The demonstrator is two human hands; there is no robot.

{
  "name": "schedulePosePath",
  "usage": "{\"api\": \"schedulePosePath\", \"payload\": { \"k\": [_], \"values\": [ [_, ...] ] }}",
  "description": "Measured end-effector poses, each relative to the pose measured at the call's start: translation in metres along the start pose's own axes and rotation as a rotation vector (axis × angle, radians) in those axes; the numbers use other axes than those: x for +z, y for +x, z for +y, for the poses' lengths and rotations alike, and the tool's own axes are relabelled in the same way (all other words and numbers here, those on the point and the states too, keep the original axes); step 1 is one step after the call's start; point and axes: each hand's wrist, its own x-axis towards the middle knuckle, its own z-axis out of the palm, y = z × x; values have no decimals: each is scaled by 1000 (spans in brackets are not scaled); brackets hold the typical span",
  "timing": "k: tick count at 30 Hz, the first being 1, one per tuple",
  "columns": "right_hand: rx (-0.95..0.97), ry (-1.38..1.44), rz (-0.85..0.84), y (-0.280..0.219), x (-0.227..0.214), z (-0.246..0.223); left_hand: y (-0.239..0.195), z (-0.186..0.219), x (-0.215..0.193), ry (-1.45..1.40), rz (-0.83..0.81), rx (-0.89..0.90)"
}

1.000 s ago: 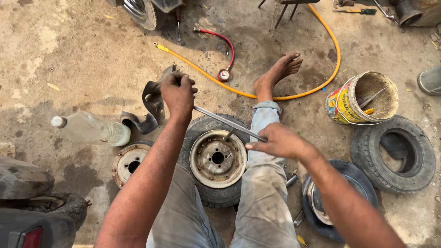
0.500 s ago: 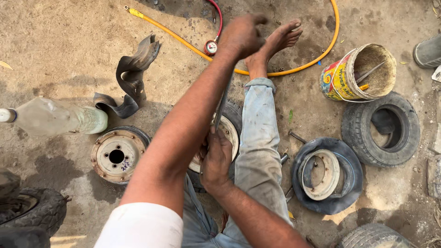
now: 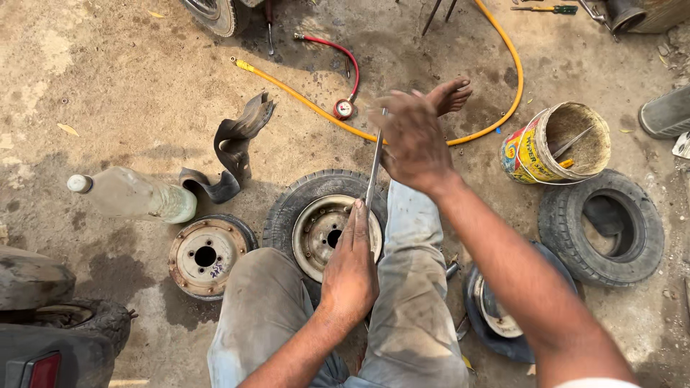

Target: The person is sitting on the ground and using a metal bar to pry the tire bead away from the rim. They repeatedly insert the bar between the tire and rim, lever it, and reposition it around the circumference to loosen the tire.

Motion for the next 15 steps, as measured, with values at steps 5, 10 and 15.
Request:
{"api": "schedulePosePath", "payload": {
  "k": [5, 10, 15],
  "values": [
    [-250, 201, -409, 42, 49, 23, 0, 3, -2, -33, 204, 7],
    [-52, 149, -265, 20, 70, 24, 20, 1, 3, -234, 599, 7],
    [158, 88, -307, -3, 56, 22, 41, -41, -16, -372, 761, 90]
  ]
}}
